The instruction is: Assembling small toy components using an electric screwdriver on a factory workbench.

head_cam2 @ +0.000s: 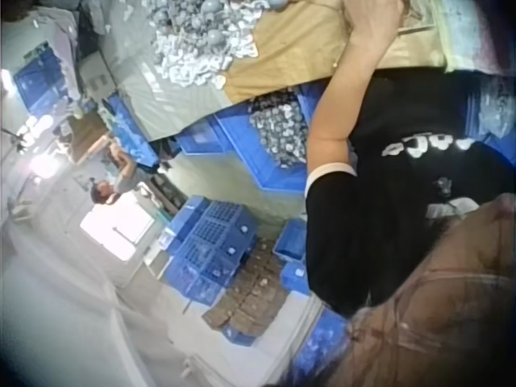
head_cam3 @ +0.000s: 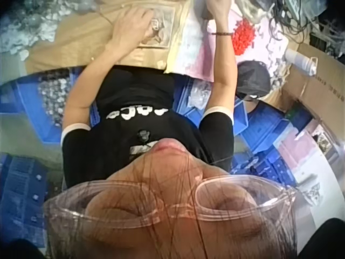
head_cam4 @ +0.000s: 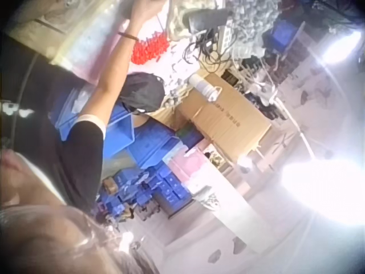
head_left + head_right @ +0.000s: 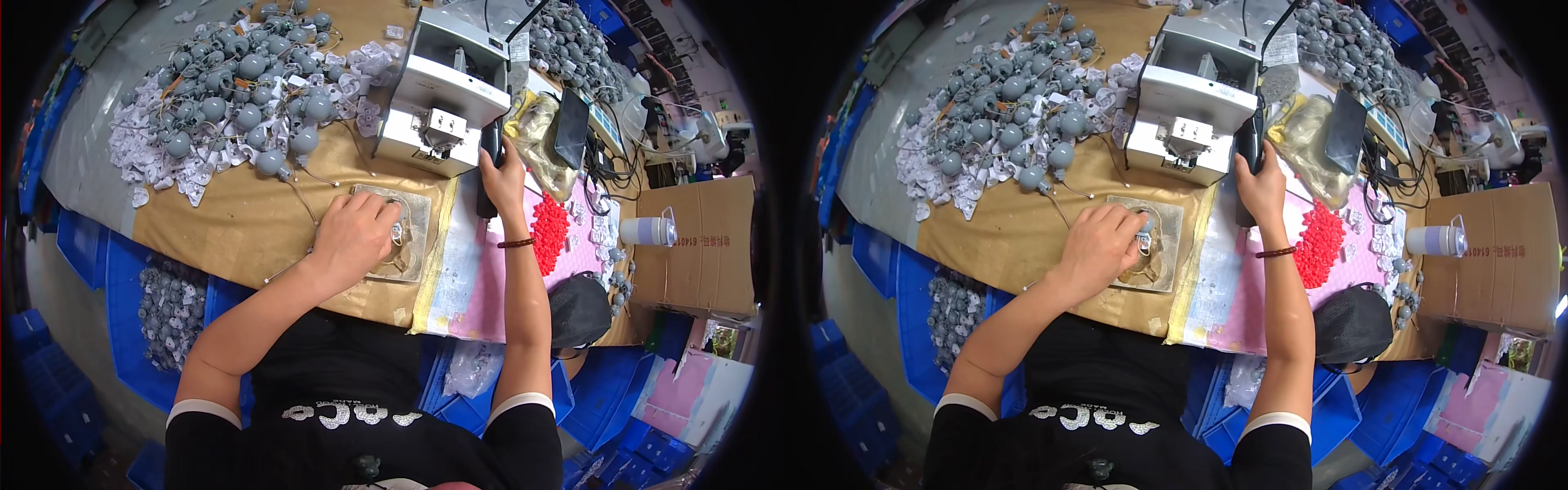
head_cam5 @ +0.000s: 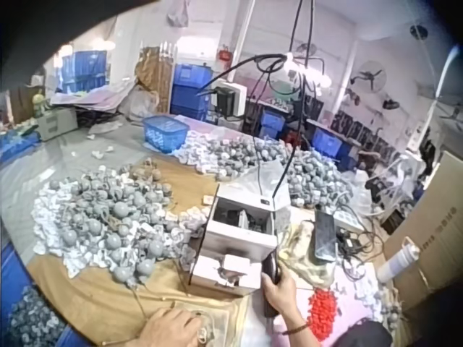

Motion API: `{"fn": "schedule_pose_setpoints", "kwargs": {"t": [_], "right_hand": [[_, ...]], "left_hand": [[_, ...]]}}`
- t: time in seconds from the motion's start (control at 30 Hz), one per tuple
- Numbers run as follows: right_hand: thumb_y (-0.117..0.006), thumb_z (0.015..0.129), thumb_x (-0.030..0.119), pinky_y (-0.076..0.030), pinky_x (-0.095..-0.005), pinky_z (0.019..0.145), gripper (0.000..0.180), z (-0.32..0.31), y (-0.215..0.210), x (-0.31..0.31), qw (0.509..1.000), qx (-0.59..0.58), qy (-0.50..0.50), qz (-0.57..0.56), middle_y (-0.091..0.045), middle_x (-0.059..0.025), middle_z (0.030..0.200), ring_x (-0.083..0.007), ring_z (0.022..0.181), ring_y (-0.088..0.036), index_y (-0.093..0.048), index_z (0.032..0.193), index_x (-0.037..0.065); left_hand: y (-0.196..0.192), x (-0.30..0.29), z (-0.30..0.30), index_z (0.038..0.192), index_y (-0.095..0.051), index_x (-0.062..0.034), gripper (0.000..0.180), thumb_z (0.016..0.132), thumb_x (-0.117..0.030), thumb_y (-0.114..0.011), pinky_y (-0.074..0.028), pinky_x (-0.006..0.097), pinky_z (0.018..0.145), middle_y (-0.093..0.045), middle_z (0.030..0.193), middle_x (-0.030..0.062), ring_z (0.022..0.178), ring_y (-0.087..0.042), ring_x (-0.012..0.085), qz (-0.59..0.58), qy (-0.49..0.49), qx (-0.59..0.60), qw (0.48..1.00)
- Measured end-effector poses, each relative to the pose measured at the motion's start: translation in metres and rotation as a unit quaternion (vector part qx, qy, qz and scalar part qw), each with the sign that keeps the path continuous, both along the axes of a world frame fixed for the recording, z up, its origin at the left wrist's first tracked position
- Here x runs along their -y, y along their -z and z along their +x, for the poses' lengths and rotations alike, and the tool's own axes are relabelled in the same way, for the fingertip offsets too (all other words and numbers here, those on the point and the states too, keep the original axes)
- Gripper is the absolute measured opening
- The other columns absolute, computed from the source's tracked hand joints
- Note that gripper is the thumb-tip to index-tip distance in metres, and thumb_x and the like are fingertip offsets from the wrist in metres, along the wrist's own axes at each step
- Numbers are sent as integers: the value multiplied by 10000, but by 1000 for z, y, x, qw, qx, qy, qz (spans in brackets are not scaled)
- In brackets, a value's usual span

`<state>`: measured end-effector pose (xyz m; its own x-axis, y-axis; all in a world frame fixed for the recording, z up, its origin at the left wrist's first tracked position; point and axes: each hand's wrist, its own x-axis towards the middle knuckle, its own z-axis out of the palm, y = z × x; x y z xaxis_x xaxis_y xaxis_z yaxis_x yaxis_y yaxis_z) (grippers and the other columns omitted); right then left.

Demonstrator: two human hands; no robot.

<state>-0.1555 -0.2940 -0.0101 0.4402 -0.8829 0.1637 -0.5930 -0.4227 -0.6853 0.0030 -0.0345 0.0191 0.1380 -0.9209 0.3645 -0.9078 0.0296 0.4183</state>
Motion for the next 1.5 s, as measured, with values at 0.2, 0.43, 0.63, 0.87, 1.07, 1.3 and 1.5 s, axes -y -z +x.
{"fn": "schedule_pose_setpoints", "kwargs": {"t": [0.2, 0.43, 0.63, 0.87, 1.07, 1.3, 1.5], "right_hand": [[-732, 855, -24, -517, -287, 816, 697, 7, -63, -45, 896, 371, -48, -238, -604, -109, 1083, -160, 876, -610, -341, 1430, 28], [-673, 843, -57, -551, -328, 687, 661, 42, -145, -74, 812, 535, -227, 46, -630, -76, 767, -179, 682, -651, -322, 1402, -39], [-631, 862, -89, -538, -362, 683, 609, 88, -145, -57, 859, 459, -227, 17, -631, -75, 775, -186, 640, -626, -377, 1410, -12], [-691, 842, 43, -507, -292, 631, 626, 104, -134, -63, 911, 349, -188, 115, -621, -62, 679, -160, 587, -613, -409, 1385, -89], [-627, 838, -44, -520, -332, 611, 756, 64, -123, -124, 878, 386, -218, 180, -607, -88, 729, -181, 595, -604, -248, 1492, -32], [-592, 844, -128, -530, -348, 654, 773, 55, -98, -140, 873, 393, -238, 166, -588, -77, 772, -181, 646, -617, -243, 1517, 22], [-596, 840, -136, -529, -338, 672, 774, 51, -89, -140, 874, 381, -269, 136, -590, -85, 807, -183, 667, -619, -243, 1505, 49]], "left_hand": [[2, -1, 8, 1093, -635, -71, 362, 740, -83, -715, -459, 400, 849, -606, 947, 80, 945, -601, 267, -8, 21, -28, 999], [3, 0, 3, 1092, -631, -69, 380, 728, -110, -732, -454, 417, 860, -598, 945, 89, 957, -589, 291, -1, 5, -33, 999], [5, 0, -2, 1079, -640, -62, 366, 728, -114, -730, -465, 409, 810, -605, 934, 86, 928, -585, 284, -8, -15, -38, 999], [7, -2, 0, 1080, -642, -56, 378, 720, -119, -739, -476, 417, 777, -601, 919, 82, 913, -583, 292, -22, -23, -52, 998], [5, -1, 1, 1070, -635, -69, 365, 723, -130, -728, -459, 422, 776, -594, 939, 77, 916, -579, 288, -17, -18, -67, 997], [11, 1, -1, 1029, -614, -85, 347, 708, -149, -730, -462, 418, 780, -569, 916, 67, 930, -576, 277, -22, -38, -54, 998], [11, 2, -1, 992, -596, -81, 334, 693, -142, -731, -463, 421, 778, -560, 909, 71, 909, -569, 282, -35, -43, -37, 998]]}}
